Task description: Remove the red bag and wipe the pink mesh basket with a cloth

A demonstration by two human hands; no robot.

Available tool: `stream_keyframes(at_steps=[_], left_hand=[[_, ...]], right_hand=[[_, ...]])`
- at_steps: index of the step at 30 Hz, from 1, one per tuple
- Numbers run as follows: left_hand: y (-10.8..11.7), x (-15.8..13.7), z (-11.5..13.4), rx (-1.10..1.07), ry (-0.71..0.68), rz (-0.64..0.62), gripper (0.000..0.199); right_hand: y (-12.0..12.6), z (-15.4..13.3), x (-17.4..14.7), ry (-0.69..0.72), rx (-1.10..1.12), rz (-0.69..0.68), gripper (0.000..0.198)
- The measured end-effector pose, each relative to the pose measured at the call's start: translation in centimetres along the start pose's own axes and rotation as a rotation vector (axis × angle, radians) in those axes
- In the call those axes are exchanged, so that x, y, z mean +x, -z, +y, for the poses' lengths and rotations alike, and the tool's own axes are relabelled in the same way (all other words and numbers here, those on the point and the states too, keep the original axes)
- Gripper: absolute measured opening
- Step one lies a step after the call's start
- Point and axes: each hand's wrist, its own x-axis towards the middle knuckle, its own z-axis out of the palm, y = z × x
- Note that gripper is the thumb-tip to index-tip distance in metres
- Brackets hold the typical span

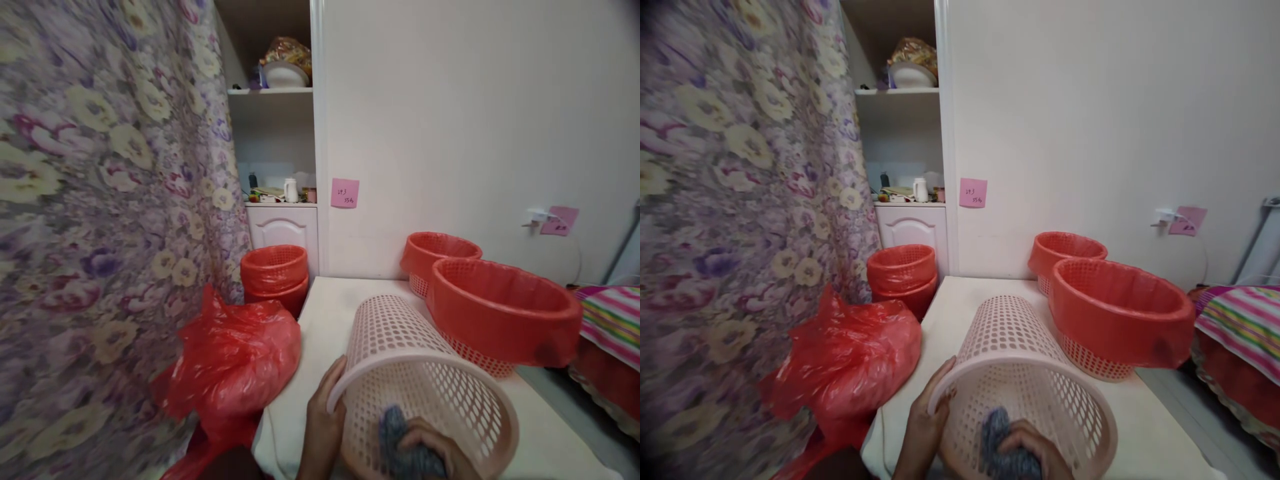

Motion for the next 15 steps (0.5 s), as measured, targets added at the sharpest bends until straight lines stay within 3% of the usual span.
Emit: stream_keyframes(at_steps=[3, 8, 11, 15], left_hand=[[0.8, 3.0, 0.5, 0.011, -0.047, -0.09, 0.056], [1.5, 7.5, -0.4, -0.026, -0.068, -0.251, 0.053], [2.0, 8.5, -2.3, -0.059, -0.095, -0.354, 0.054], [2.2, 8.0, -6.7, -0.09, -0.077, -0.437, 0.066]], right_hand=[[0.9, -0.3, 2.6, -0.038, -0.122, 0.229, 0.047], [2.8, 2.5, 7.7, -0.074, -0.495, 0.546, 0.052], [3.8, 3.9, 10.5, -0.207, -0.748, 0.702, 0.051], [3.9, 5.7, 13.5, -0.353, -0.829, 0.757, 0.047]])
